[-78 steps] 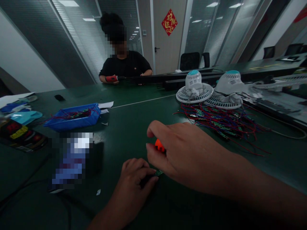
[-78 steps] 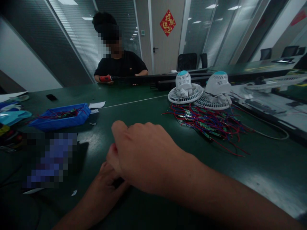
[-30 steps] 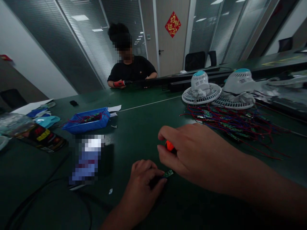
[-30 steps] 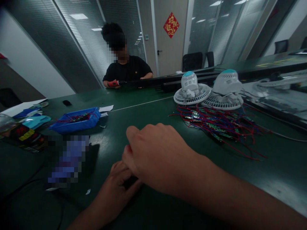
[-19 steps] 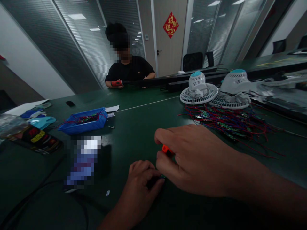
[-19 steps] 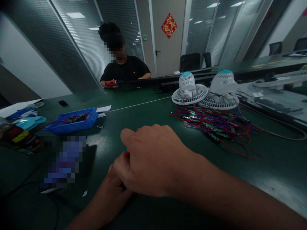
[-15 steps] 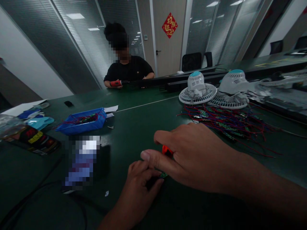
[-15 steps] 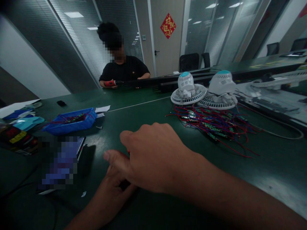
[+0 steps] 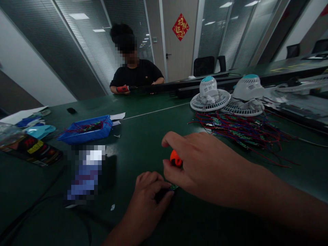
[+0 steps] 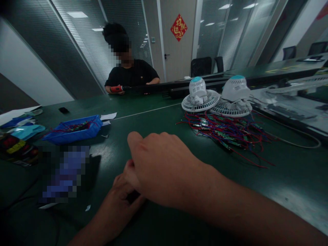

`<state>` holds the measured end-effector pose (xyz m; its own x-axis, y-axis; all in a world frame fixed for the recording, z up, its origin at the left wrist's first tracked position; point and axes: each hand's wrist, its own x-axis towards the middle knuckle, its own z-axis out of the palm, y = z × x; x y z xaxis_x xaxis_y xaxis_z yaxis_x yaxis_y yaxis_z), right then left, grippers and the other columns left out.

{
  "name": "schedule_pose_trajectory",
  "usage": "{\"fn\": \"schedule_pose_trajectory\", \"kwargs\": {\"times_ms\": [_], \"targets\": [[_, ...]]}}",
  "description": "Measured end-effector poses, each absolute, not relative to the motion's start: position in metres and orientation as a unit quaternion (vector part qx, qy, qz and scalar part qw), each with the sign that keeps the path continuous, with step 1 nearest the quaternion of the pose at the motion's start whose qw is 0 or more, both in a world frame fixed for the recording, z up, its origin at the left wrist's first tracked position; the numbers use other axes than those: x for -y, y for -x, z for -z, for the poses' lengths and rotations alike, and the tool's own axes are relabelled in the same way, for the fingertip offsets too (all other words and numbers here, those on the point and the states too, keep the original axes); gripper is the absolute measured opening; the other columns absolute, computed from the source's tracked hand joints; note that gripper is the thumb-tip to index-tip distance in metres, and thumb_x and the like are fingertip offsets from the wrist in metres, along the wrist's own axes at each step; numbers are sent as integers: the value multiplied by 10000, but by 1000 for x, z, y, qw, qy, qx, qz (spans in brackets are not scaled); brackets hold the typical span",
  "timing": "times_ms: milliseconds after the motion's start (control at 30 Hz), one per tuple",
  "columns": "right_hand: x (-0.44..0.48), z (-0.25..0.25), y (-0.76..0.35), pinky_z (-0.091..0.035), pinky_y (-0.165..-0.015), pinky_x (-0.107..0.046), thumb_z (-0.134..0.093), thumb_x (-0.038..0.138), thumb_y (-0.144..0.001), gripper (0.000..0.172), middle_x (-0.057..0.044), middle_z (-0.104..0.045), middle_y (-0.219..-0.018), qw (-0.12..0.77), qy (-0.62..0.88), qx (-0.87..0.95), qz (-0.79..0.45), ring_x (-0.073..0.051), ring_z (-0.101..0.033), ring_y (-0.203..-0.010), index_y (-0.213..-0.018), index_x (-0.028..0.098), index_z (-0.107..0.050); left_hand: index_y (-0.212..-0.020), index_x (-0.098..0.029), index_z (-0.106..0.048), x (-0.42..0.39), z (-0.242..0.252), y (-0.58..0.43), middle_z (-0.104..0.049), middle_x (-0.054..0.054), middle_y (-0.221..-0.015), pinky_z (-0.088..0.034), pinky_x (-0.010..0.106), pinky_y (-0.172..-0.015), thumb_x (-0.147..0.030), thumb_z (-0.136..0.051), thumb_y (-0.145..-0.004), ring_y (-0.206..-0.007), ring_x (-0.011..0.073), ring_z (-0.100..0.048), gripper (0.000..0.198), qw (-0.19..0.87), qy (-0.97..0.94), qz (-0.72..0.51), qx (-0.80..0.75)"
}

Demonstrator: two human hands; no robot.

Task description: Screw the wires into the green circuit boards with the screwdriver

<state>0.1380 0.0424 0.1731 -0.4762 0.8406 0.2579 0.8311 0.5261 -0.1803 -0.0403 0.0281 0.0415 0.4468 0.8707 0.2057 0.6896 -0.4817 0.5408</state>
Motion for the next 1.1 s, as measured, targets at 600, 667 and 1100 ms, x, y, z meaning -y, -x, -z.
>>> {"fn": "schedule_pose_trajectory", "kwargs": {"times_ms": [600, 667, 1100], "targets": [[-45, -171, -138, -137, -462, -284, -446, 324, -895, 179, 11, -557, -562, 127, 480, 868, 21, -143, -414, -454, -831, 226, -583, -906, -246, -703, -28, -50, 34, -652, 38, -915, -405, 479, -881, -152, -664, -790, -929, 254, -576, 154, 212, -821, -216, -485], [-45, -170, -138, -147, -469, -289, -450, 312, -881, 158, -6, -597, -621, 125, 482, 867, 14, -152, -458, -487, -892, 217, -577, -907, -246, -703, -27, -49, 34, -654, 36, -908, -403, 476, -885, -160, -669, -789, -927, 253, -578, 150, 213, -818, -219, -487], [-44, -168, -139, -288, -566, -304, -455, 275, -818, 206, -21, -621, -754, 170, 473, 861, -75, -190, -564, -679, -981, 211, -563, -873, -238, -696, -27, -44, 36, -663, 41, -906, -430, 462, -856, -200, -688, -774, -925, 262, -579, 106, 203, -818, -237, -483]]}}
